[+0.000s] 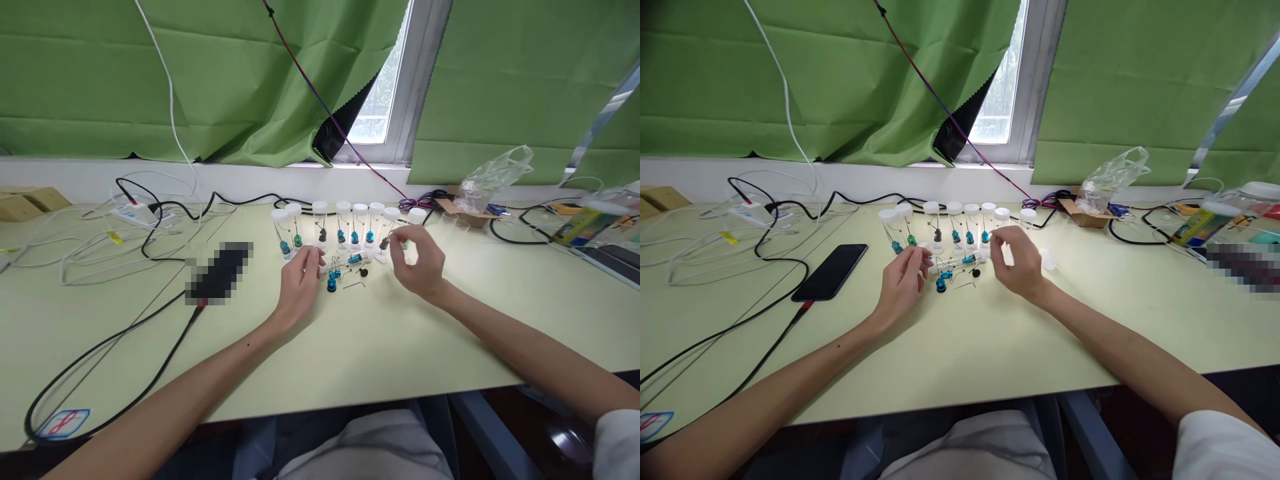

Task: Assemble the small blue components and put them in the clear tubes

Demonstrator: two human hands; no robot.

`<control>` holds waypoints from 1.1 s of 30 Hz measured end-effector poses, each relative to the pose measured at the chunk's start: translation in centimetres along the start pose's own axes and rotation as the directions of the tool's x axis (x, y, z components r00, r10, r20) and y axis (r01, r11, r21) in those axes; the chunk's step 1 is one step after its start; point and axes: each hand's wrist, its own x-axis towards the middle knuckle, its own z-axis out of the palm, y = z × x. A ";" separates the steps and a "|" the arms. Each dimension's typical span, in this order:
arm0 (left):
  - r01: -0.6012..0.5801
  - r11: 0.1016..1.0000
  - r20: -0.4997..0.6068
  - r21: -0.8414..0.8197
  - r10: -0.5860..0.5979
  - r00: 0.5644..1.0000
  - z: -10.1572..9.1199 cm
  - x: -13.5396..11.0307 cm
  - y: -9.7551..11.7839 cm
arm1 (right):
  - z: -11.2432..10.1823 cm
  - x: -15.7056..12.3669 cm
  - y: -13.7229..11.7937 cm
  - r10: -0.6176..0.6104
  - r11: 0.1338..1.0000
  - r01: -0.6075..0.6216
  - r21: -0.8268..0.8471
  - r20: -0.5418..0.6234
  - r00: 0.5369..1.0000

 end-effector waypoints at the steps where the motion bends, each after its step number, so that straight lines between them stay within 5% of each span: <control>1: 0.001 1.000 -0.003 0.001 -0.001 1.000 0.0 0.0 0.1 | -0.3 0.1 0.4 0.015 0.999 -0.016 -0.044 -0.033 0.999; 8: -0.005 1.000 0.024 -0.003 0.005 1.000 0.3 -0.1 0.4 | -1.5 -0.2 2.5 0.326 0.927 -0.359 -0.113 -0.232 0.916; 15: -0.001 1.000 0.032 0.002 0.001 0.999 0.3 -0.1 0.6 | -1.1 -0.4 2.5 0.522 0.844 -0.535 -0.031 -0.179 0.834; 33: -0.035 0.998 0.080 0.043 0.032 0.996 0.4 -0.1 0.3 | -0.5 -1.5 2.4 0.682 0.728 -0.683 -0.056 -0.041 0.730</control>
